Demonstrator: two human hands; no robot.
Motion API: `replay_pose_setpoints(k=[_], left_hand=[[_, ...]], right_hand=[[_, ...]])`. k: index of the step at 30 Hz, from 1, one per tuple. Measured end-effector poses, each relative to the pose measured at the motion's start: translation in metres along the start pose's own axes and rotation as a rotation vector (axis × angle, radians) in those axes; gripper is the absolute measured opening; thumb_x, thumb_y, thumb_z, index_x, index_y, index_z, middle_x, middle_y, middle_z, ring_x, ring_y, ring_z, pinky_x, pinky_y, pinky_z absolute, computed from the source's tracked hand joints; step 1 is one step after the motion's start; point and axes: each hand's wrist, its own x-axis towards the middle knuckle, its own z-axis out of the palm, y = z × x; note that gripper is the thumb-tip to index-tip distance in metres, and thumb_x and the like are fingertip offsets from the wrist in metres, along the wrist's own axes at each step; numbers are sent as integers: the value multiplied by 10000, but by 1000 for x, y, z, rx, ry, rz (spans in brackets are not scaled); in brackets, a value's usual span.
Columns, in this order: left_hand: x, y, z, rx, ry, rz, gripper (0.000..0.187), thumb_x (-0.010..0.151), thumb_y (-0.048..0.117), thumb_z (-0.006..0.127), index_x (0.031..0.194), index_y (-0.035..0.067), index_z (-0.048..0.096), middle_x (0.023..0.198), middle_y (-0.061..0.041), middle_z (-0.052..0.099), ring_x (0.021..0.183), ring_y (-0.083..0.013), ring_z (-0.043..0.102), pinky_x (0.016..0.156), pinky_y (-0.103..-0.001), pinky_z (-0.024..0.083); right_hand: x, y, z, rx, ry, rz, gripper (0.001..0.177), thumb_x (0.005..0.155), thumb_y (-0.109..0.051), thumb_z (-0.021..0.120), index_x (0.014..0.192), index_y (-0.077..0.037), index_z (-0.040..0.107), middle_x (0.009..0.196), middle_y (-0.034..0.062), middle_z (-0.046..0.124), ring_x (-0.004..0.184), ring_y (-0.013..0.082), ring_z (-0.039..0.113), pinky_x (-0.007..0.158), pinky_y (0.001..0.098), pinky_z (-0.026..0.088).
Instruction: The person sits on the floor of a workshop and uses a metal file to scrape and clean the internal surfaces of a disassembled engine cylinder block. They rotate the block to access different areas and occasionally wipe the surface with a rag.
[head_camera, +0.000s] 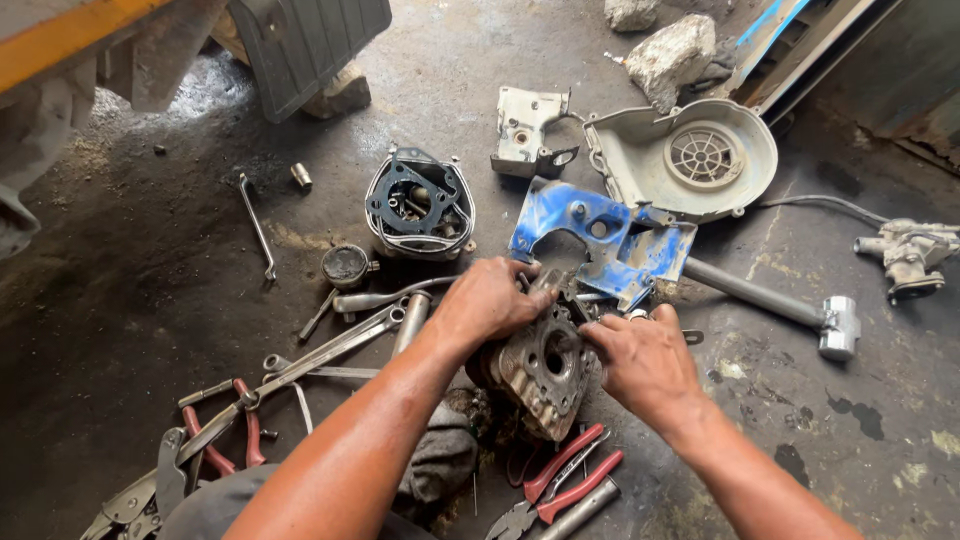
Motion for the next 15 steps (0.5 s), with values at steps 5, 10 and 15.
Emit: replay_pose_setpoints(k=[5,10,15], left_hand=[[0,-1,-3,-30,11,49,578,803,489,745,1227,96,729,927,-254,751,934,-340,761,894,-408,569],[-3,3,-3,-15,39,47,565,804,486,750,1212,96,746,921,-266,748,938,-354,752,896,-412,572],[-7,0,-6,-44,47,45,574,792,484,755,1205,86,743,925,-260,749,935,-341,759,893,-403,576]], right_hand=[[-10,-3,12,132,-206,155,325,968,-161,572,1260,-244,688,1084,54,749,864,229,697,805,365,413],[1,12,7,157,2,8,355,866,-133,611,1188,-246,707,1156,11,749,955,227,721,762,421,449],[-10,-6,6,35,-87,60,502,880,-118,563,1355,-268,630,1147,21,749,966,262,715,861,434,499]])
